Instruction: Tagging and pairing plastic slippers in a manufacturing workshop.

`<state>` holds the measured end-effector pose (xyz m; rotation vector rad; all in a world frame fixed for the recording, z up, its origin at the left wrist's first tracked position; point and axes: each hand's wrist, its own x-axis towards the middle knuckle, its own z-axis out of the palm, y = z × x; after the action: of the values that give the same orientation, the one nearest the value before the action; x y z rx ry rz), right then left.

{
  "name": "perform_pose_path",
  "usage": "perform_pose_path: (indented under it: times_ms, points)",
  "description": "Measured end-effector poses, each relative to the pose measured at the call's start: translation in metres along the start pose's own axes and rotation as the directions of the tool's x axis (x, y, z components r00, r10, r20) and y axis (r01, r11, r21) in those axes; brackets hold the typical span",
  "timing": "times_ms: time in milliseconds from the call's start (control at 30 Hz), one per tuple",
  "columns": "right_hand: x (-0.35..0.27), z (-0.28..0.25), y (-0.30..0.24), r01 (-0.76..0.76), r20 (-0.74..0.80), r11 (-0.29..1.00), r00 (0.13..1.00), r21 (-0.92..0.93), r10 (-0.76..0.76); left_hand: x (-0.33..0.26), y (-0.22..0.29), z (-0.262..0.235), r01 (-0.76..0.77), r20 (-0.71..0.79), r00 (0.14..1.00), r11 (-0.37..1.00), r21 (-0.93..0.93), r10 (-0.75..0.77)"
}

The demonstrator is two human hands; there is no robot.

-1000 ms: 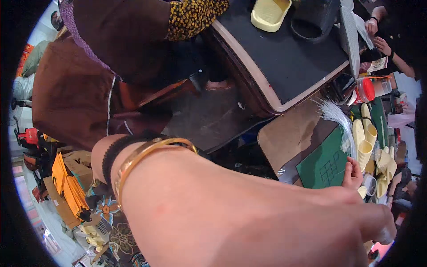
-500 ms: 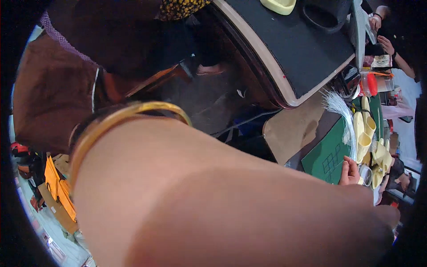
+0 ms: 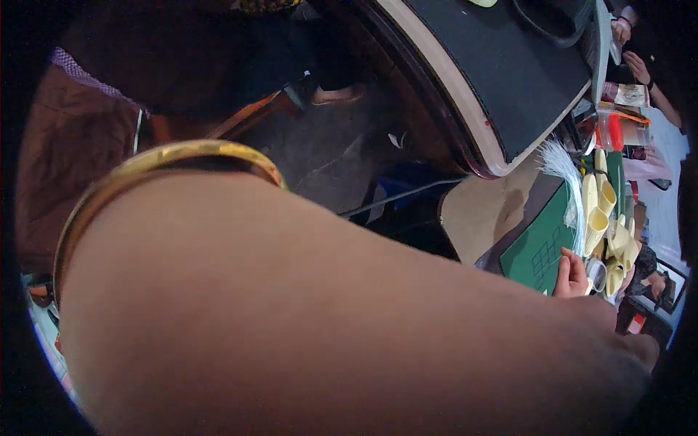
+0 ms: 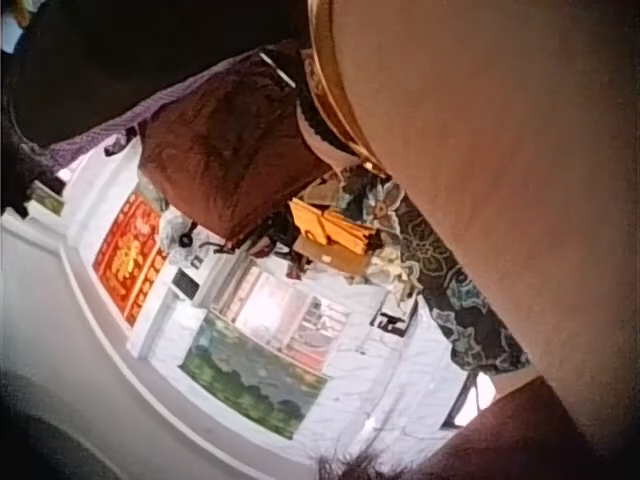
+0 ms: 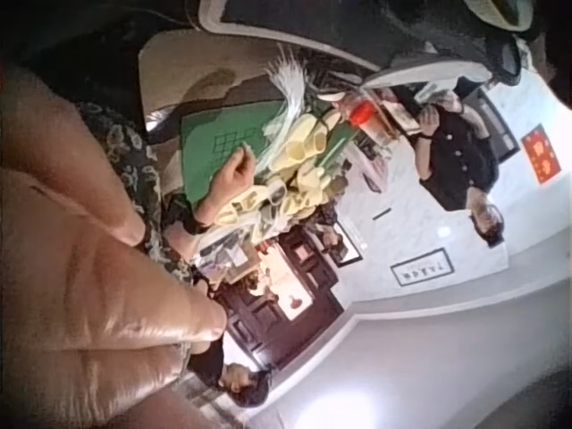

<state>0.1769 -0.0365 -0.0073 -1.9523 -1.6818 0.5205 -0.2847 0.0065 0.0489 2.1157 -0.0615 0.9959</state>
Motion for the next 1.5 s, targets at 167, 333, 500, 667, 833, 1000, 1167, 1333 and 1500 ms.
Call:
perform_pose_path:
  times_ms: [167, 333, 500, 667, 833, 1000, 1167, 1333, 1500]
  points:
    - [0.001, 0.0, 0.001, 0.008, -0.001, 1.0, 1.0, -0.02, -0.008, 0.001, -0.003, -0.016, 0.011, 0.065, 0.998, 1.0, -0.016, -0.01]
    - [-0.001, 0.007, 0.0, 0.013, -0.033, 1.0, 0.999, 0.006, -0.013, 0.001, 0.0, -0.016, 0.028, 0.15, 0.988, 1.0, 0.009, -0.029]
    - [-0.005, 0.005, 0.012, 0.031, -0.017, 0.999, 0.999, -0.021, -0.031, 0.006, -0.005, -0.015, 0.045, 0.241, 0.969, 0.999, 0.005, -0.045]
    - [-0.011, 0.0, 0.013, -0.067, -0.014, 0.994, 0.998, 0.089, 0.069, 0.019, 0.007, -0.013, 0.061, 0.327, 0.943, 0.998, 0.006, -0.06]
    - [-0.02, 0.0, 0.013, -0.055, -0.037, 0.998, 0.998, -0.041, 0.053, -0.027, -0.032, 0.026, 0.264, 0.297, 0.905, 0.95, 0.168, -0.304]
    - [-0.02, 0.006, 0.023, -0.013, -0.04, 1.0, 0.999, 0.013, 0.013, -0.038, -0.047, 0.064, 0.604, 0.458, 0.481, 0.662, 0.445, -0.747]
    - [-0.032, 0.004, 0.029, -0.054, -0.09, 0.999, 0.994, 0.002, 0.054, -0.067, -0.112, 0.116, 0.56, 0.322, 0.345, 0.469, 0.683, -0.881]
    - [-0.043, 0.004, 0.041, -0.113, -0.124, 0.991, 0.985, 0.071, 0.121, -0.104, -0.183, 0.159, 0.59, 0.087, 0.379, 0.312, 0.745, -0.921]
    - [-0.05, 0.006, 0.038, -0.105, -0.159, 0.991, 0.98, 0.084, 0.118, -0.221, -0.287, 0.225, 0.61, -0.356, 0.715, 0.289, 0.737, -0.601]
